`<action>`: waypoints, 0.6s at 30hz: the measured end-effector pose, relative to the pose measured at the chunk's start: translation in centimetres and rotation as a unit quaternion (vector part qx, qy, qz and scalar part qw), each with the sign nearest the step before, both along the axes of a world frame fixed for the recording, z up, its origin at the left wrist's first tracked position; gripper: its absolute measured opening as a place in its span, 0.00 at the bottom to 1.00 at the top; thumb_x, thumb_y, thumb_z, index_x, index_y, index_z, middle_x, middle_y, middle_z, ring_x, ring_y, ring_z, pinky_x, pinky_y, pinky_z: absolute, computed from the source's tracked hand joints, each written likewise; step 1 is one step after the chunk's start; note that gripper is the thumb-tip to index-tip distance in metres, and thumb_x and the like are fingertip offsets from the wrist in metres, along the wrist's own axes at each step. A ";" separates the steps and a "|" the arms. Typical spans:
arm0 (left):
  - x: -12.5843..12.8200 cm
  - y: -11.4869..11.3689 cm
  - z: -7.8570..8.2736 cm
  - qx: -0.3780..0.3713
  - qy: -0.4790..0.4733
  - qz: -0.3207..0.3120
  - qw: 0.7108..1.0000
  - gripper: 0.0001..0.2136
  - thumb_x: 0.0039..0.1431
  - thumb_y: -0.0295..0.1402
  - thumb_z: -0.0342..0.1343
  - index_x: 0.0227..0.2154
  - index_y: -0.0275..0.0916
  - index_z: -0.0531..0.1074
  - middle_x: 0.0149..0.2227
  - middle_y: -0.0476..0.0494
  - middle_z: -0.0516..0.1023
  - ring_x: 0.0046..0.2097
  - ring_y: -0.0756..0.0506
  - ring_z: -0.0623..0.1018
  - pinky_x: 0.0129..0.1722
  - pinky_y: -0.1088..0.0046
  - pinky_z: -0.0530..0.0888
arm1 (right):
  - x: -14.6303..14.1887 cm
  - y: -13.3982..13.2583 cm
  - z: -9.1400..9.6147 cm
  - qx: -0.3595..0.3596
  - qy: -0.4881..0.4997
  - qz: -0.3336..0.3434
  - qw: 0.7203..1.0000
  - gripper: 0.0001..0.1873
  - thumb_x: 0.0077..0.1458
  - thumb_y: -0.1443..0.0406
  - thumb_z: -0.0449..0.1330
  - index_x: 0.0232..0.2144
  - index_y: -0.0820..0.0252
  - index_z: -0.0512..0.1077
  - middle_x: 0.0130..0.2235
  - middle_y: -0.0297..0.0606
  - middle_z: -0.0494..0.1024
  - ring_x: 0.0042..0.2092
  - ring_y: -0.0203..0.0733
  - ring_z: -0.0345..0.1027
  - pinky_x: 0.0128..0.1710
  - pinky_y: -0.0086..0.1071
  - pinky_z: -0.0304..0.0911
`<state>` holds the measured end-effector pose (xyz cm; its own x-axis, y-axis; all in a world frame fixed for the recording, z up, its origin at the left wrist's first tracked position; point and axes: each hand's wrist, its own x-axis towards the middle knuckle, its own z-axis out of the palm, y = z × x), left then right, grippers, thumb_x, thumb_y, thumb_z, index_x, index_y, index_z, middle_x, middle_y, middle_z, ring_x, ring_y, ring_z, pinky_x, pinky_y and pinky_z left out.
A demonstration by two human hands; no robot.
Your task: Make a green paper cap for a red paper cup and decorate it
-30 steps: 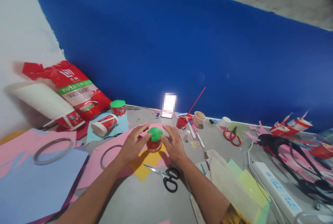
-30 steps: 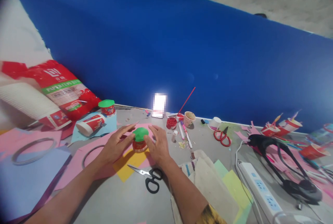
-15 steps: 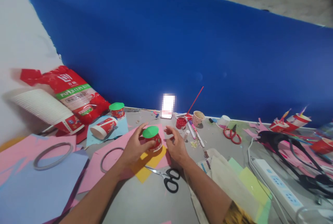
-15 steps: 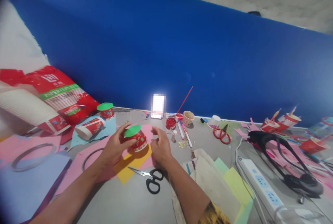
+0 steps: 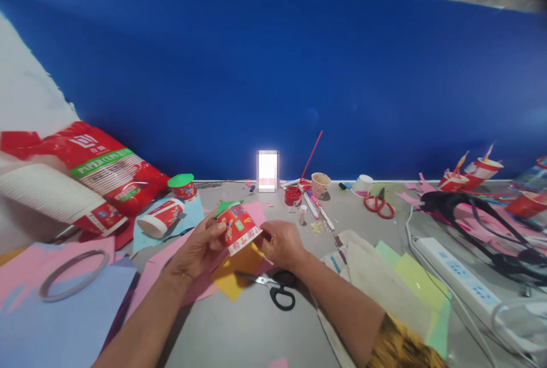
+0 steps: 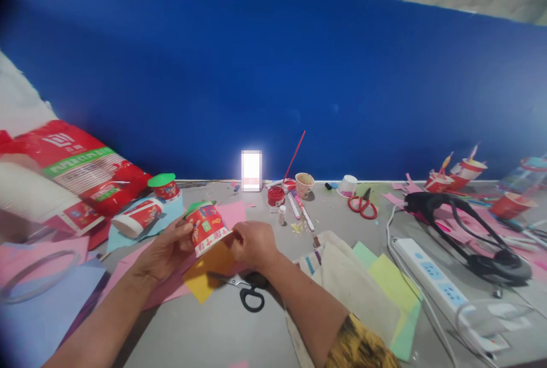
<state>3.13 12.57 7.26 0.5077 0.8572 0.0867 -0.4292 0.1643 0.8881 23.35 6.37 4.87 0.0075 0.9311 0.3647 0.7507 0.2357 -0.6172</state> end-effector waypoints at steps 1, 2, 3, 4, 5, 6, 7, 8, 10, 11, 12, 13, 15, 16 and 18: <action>0.0 0.0 -0.1 -0.001 0.005 -0.002 1.000 0.21 0.50 0.34 0.71 0.48 0.39 0.78 0.27 0.49 0.80 0.28 0.47 0.79 0.32 0.70 0.78 | -0.1 -0.1 0.1 -0.005 0.008 0.003 1.000 0.09 0.53 0.66 0.64 0.22 0.57 0.71 0.27 0.37 0.79 0.33 0.42 0.71 0.33 0.31 0.54; 0.1 0.1 -0.3 -0.006 0.008 -0.005 1.000 0.21 0.49 0.34 0.72 0.47 0.39 0.78 0.27 0.49 0.80 0.27 0.47 0.78 0.32 0.71 0.78 | -0.2 -0.1 0.1 -0.011 0.019 0.008 1.000 0.09 0.53 0.67 0.63 0.21 0.57 0.70 0.27 0.37 0.79 0.32 0.42 0.71 0.33 0.31 0.54; 0.2 0.0 -0.3 -0.012 0.009 -0.010 1.000 0.21 0.48 0.34 0.73 0.46 0.39 0.78 0.27 0.49 0.80 0.27 0.47 0.78 0.32 0.71 0.78 | -0.2 -0.1 0.2 -0.018 0.033 0.014 0.999 0.10 0.53 0.68 0.62 0.21 0.57 0.70 0.26 0.36 0.79 0.32 0.41 0.71 0.33 0.30 0.54; 0.4 -0.1 -0.4 -0.013 0.010 -0.018 1.000 0.21 0.47 0.34 0.74 0.44 0.40 0.79 0.29 0.49 0.81 0.29 0.47 0.79 0.33 0.70 0.79 | -0.3 -0.1 0.2 -0.026 0.051 0.021 0.998 0.11 0.54 0.68 0.61 0.21 0.57 0.70 0.26 0.36 0.79 0.31 0.41 0.71 0.32 0.30 0.55; 0.5 -0.2 -0.4 -0.013 0.009 -0.028 0.999 0.21 0.46 0.36 0.74 0.44 0.41 0.78 0.31 0.47 0.82 0.31 0.46 0.80 0.35 0.69 0.79 | -0.4 -0.2 0.2 -0.034 0.071 0.029 0.996 0.12 0.56 0.68 0.60 0.21 0.57 0.71 0.26 0.35 0.79 0.30 0.40 0.71 0.32 0.29 0.57; 0.6 -0.3 -0.4 -0.012 0.010 -0.037 0.999 0.22 0.46 0.37 0.74 0.45 0.42 0.78 0.34 0.46 0.84 0.34 0.44 0.82 0.38 0.67 0.80 | -0.4 -0.1 0.2 -0.044 0.094 0.037 0.994 0.13 0.59 0.67 0.58 0.22 0.57 0.71 0.25 0.35 0.79 0.30 0.39 0.71 0.32 0.29 0.58; 0.7 -0.4 -0.4 -0.009 0.014 -0.043 0.999 0.23 0.46 0.39 0.74 0.47 0.43 0.78 0.38 0.45 0.84 0.37 0.42 0.83 0.40 0.65 0.80 | -0.5 -0.1 0.2 -0.055 0.118 0.046 0.990 0.16 0.62 0.65 0.55 0.22 0.58 0.72 0.25 0.36 0.80 0.29 0.39 0.72 0.31 0.28 0.60; 0.7 -0.4 -0.4 -0.007 0.020 -0.044 0.999 0.25 0.47 0.40 0.74 0.50 0.46 0.77 0.42 0.44 0.85 0.40 0.41 0.83 0.41 0.64 0.80 | -0.5 -0.1 0.2 -0.068 0.143 0.055 0.986 0.19 0.66 0.63 0.53 0.23 0.58 0.72 0.25 0.36 0.80 0.28 0.39 0.72 0.30 0.28 0.62; 0.6 -0.4 -0.2 -0.007 0.033 -0.029 0.999 0.26 0.52 0.44 0.70 0.54 0.49 0.75 0.48 0.44 0.84 0.45 0.39 0.83 0.42 0.64 0.80 | -0.6 0.0 0.1 -0.094 0.186 0.072 0.975 0.23 0.69 0.58 0.50 0.24 0.59 0.73 0.25 0.37 0.79 0.27 0.38 0.72 0.27 0.27 0.63; 0.5 -0.3 0.0 -0.012 0.035 -0.013 0.999 0.25 0.55 0.47 0.67 0.55 0.50 0.75 0.50 0.44 0.84 0.47 0.38 0.83 0.43 0.64 0.80 | -0.7 0.0 0.1 -0.107 0.203 0.080 0.970 0.24 0.69 0.56 0.50 0.25 0.60 0.73 0.25 0.37 0.79 0.26 0.38 0.72 0.26 0.26 0.64; 0.4 -0.3 0.2 -0.022 0.034 0.004 0.999 0.24 0.58 0.51 0.63 0.55 0.49 0.75 0.51 0.43 0.84 0.49 0.38 0.83 0.43 0.64 0.80 | -0.8 0.0 0.1 -0.118 0.216 0.088 0.965 0.23 0.68 0.56 0.51 0.25 0.60 0.73 0.24 0.37 0.79 0.26 0.37 0.72 0.25 0.26 0.64; 0.3 -0.2 0.5 -0.033 0.029 0.021 0.999 0.25 0.61 0.54 0.59 0.56 0.47 0.75 0.51 0.42 0.84 0.50 0.38 0.82 0.44 0.63 0.80 | -0.8 0.0 0.1 -0.129 0.227 0.097 0.961 0.22 0.67 0.57 0.52 0.25 0.60 0.74 0.24 0.36 0.78 0.26 0.37 0.72 0.25 0.26 0.64; 0.0 -0.1 1.0 -0.056 0.021 0.045 0.997 0.29 0.63 0.58 0.53 0.58 0.43 0.75 0.50 0.39 0.84 0.51 0.38 0.82 0.46 0.63 0.80 | -1.0 -0.2 0.1 -0.148 0.242 0.114 0.952 0.19 0.65 0.60 0.54 0.24 0.61 0.74 0.23 0.34 0.78 0.26 0.36 0.71 0.26 0.26 0.65; -0.1 -0.1 1.2 -0.065 0.019 0.049 0.997 0.31 0.64 0.58 0.52 0.59 0.42 0.74 0.50 0.37 0.84 0.51 0.37 0.82 0.47 0.62 0.79 | -1.1 -0.4 0.2 -0.156 0.247 0.123 0.949 0.18 0.64 0.61 0.55 0.24 0.61 0.75 0.23 0.34 0.77 0.25 0.36 0.71 0.26 0.26 0.65; -0.4 -0.2 1.5 -0.072 0.017 0.043 0.996 0.33 0.63 0.59 0.51 0.59 0.39 0.73 0.50 0.35 0.84 0.52 0.36 0.81 0.49 0.60 0.79 | -1.2 -0.6 0.2 -0.168 0.254 0.135 0.943 0.17 0.63 0.63 0.56 0.24 0.61 0.75 0.23 0.33 0.77 0.25 0.35 0.70 0.25 0.25 0.65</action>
